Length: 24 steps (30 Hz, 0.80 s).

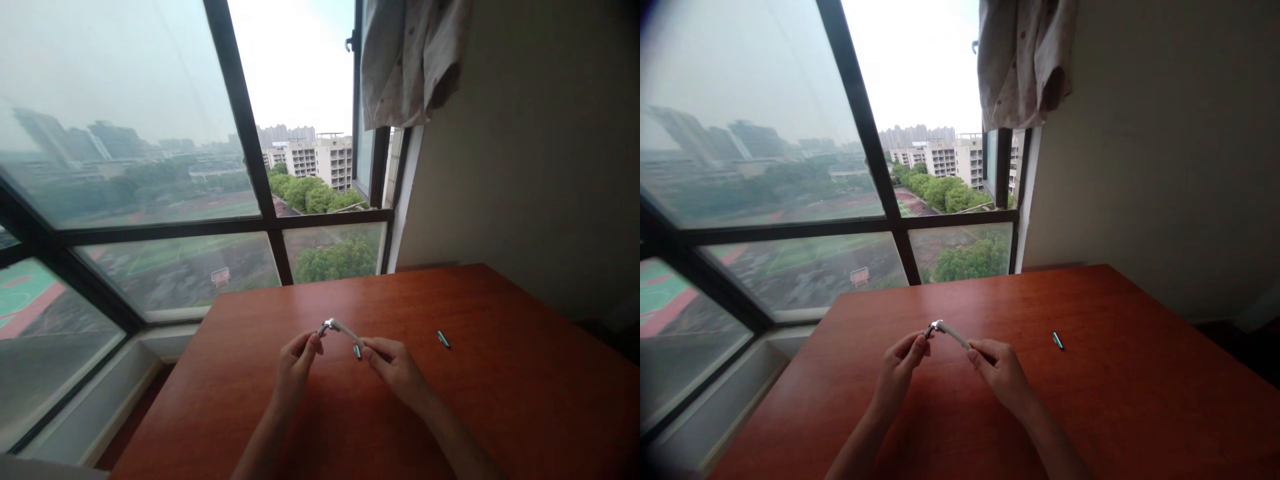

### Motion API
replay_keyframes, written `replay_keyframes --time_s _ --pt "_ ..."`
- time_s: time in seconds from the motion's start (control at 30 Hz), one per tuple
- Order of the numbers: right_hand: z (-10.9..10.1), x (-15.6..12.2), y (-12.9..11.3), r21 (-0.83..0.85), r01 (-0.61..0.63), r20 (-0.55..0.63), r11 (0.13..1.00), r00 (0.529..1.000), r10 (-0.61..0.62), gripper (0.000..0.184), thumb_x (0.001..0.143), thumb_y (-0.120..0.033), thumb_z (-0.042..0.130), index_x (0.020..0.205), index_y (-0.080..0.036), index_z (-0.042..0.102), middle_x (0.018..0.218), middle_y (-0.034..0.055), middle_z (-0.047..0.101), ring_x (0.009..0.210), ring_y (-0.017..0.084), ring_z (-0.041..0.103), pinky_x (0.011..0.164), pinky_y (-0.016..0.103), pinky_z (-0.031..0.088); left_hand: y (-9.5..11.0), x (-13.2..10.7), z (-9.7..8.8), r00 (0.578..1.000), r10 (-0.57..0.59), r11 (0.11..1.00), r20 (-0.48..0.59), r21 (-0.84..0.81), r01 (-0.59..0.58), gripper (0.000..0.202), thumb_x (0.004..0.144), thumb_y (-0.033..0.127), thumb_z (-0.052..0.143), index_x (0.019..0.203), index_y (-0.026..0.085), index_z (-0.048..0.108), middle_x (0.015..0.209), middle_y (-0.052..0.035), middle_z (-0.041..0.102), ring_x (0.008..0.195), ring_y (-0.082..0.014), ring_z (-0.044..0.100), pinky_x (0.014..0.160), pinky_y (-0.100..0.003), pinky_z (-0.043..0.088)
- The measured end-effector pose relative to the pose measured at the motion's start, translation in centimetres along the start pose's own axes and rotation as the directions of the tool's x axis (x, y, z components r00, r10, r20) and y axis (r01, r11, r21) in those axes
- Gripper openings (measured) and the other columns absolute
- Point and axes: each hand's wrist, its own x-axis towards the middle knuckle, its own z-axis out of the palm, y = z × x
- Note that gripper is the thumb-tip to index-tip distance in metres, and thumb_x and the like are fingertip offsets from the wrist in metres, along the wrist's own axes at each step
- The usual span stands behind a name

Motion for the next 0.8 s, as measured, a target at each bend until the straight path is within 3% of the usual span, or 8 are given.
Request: replay_keyframes --time_s 0.2,0.43,0.63,0.8 --pt "-0.5 0.2 0.5 -0.187 0.084 -0.123 0.979 0.987 -0.108 0.033 0.09 -0.042 0.05 0.094 -0.018 0.073 0.076 0.0062 0.066 0.071 0.02 0.059 0.063 0.027 0.042 -0.4 0.0 0.0 0.998 -0.012 1.0 0.062 -0.028 0.014 0.039 0.082 0.049 0.058 0.08 0.012 0.072 0.059 -0.0001 0.052 0.058 -0.0138 0.046 0.054 -0.022 0.034" --pt "-1.2 0.0 0.1 -0.275 0.166 -0.064 0.947 0.98 -0.19 0.029 0.092 -0.036 0.049 0.093 -0.019 0.073 0.069 0.0035 0.06 0.062 0.016 0.054 0.057 0.026 0.037 0.2 0.2 -0.2 0.999 0.019 0.999 0.031 0.045 -0.02 0.039 0.082 0.047 0.058 0.065 0.013 0.067 0.058 0.0 0.049 0.058 -0.014 0.044 0.053 -0.023 0.033" --pt "-1.7 0.1 0.3 -0.339 0.16 -0.089 0.927 0.976 -0.2 0.028 0.092 -0.034 0.05 0.096 -0.02 0.072 0.072 0.0051 0.062 0.065 0.017 0.055 0.059 0.027 0.038 0.2 0.1 -0.2 0.999 0.013 0.999 0.035 0.037 -0.014 0.036 0.08 0.045 0.061 0.082 0.011 0.074 0.056 0.0011 0.05 0.055 -0.0132 0.044 0.051 -0.022 0.032" --pt "-1.9 0.0 0.5 -0.347 0.176 -0.048 0.921 0.978 -0.205 0.027 0.092 -0.033 0.05 0.097 -0.019 0.072 0.072 0.005 0.063 0.063 0.017 0.056 0.058 0.026 0.039 0.1 0.1 -0.2 1.0 0.017 0.999 -0.017 0.04 -0.016 0.036 0.079 0.044 0.062 0.084 0.011 0.075 0.059 0.0001 0.053 0.057 -0.0138 0.046 0.052 -0.021 0.035"
